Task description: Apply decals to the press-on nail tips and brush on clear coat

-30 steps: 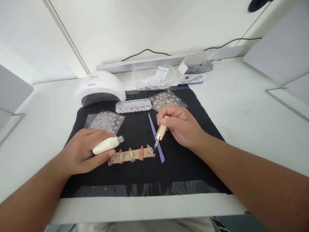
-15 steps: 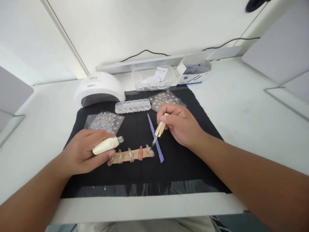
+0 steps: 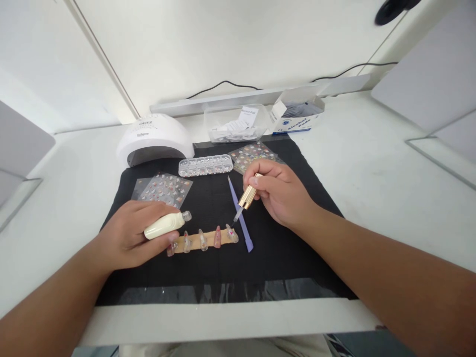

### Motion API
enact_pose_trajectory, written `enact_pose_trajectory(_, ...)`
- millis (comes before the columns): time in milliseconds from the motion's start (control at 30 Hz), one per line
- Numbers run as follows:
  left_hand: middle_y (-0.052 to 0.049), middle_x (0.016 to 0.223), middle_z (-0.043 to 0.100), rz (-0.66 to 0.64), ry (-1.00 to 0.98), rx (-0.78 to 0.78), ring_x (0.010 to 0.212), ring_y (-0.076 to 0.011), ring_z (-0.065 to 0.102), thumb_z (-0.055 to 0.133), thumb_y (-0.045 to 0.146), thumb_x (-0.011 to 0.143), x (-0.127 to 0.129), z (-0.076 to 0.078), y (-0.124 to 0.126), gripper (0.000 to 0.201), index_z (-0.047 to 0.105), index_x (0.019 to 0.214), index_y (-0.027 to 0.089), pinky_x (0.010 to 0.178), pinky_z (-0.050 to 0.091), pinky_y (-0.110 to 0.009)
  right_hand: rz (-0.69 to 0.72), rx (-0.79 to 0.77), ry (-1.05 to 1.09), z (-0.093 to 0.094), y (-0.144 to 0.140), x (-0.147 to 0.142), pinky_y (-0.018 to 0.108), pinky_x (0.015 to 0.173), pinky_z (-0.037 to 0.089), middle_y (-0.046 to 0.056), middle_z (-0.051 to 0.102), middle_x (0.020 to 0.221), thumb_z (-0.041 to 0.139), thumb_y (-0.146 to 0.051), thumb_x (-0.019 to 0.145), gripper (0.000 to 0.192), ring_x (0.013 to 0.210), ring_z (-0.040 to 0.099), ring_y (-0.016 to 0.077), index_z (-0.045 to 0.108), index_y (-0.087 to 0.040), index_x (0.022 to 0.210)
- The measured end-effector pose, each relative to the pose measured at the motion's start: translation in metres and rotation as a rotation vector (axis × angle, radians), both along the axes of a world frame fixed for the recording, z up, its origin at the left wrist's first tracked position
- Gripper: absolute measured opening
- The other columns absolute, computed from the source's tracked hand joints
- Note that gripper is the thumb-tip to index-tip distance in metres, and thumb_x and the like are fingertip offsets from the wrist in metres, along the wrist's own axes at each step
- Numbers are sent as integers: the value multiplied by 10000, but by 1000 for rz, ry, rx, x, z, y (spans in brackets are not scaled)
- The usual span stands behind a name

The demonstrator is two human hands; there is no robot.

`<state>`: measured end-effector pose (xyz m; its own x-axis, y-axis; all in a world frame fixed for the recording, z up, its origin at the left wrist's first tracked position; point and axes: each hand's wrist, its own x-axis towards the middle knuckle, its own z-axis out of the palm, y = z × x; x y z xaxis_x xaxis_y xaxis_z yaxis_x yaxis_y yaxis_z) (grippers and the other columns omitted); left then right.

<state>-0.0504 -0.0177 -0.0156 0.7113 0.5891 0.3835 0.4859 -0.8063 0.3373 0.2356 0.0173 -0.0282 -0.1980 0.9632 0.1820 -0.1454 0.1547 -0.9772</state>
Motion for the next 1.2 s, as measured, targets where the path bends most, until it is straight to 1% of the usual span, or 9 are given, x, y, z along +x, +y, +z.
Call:
enact_pose_trajectory(333, 4, 745, 715, -7, 8, 24, 573, -133, 641, 538, 218, 969, 1, 0, 1, 93, 589, 1046, 205, 547, 471, -232, -25, -6, -36, -3, 3, 1, 252, 475, 273, -49, 494, 507, 599, -149, 702, 103, 474, 398, 79, 599, -174, 602)
enact_pose_trajectory(433, 24, 725, 720, -44, -18, -12, 581, -122, 649, 536, 185, 971, 1, 1, 2, 113, 580, 1072, 211, 564, 476, -214, -35, -6, -6, -2, 3, 2, 256, 470, 281, -46, 501, 514, 601, -157, 706, 99, 471, 407, 82, 596, -180, 609)
enact_pose_trajectory(533, 45, 693, 720, -69, -47, -66, 584, -111, 651, 538, 154, 969, 2, 1, 2, 139, 576, 1089, 213, 593, 485, -202, -38, -9, 36, 1, -1, 0, 257, 470, 293, -56, 471, 511, 603, -172, 724, 90, 461, 392, 81, 598, -189, 637)
enact_pose_trajectory(600, 47, 682, 710, -64, -56, -72, 579, -111, 639, 549, 165, 965, 3, 0, 2, 134, 583, 1088, 206, 593, 477, -209, -41, -13, 70, 3, -5, -3, 256, 478, 305, -59, 466, 524, 622, -177, 748, 87, 466, 390, 79, 607, -192, 664)
enact_pose_trajectory(700, 25, 752, 715, -42, -62, -61, 608, -117, 633, 562, 197, 958, 5, 0, 1, 111, 596, 1064, 199, 593, 469, -223, -44, -10, 120, 4, -12, -8, 256, 501, 335, -60, 497, 555, 678, -190, 781, 71, 480, 417, 78, 635, -199, 726)
enact_pose_trajectory(800, 22, 764, 698, -53, -70, -60, 619, -116, 623, 577, 207, 946, 7, -1, 1, 83, 599, 1025, 197, 595, 466, -225, -34, -6, 117, 4, -18, -11, 259, 516, 345, -60, 528, 560, 724, -232, 802, 80, 489, 455, 85, 654, -210, 770)
enact_pose_trajectory(1000, 17, 768, 682, -40, -82, -62, 636, -120, 609, 585, 232, 948, 6, -4, 1, 129, 615, 1062, 179, 595, 448, -234, -49, -4, 99, 2, -21, -10, 270, 535, 336, -58, 558, 538, 754, -312, 816, 131, 495, 484, 97, 669, -219, 781)
enact_pose_trajectory(1100, 24, 758, 669, -43, -83, -81, 627, -116, 596, 586, 239, 949, 7, -5, 2, 127, 614, 1058, 180, 597, 440, -235, -50, -4, 93, 2, -21, -12, 265, 538, 330, -57, 566, 529, 753, -311, 815, 123, 498, 485, 95, 677, -220, 783)
enact_pose_trajectory(1200, 26, 738, 655, -56, -68, -56, 608, -114, 585, 580, 246, 953, 8, -4, 2, 115, 611, 1037, 175, 580, 428, -236, -43, -9, 84, 2, -22, -14, 255, 538, 336, -56, 567, 536, 753, -302, 807, 117, 505, 493, 94, 674, -219, 783)
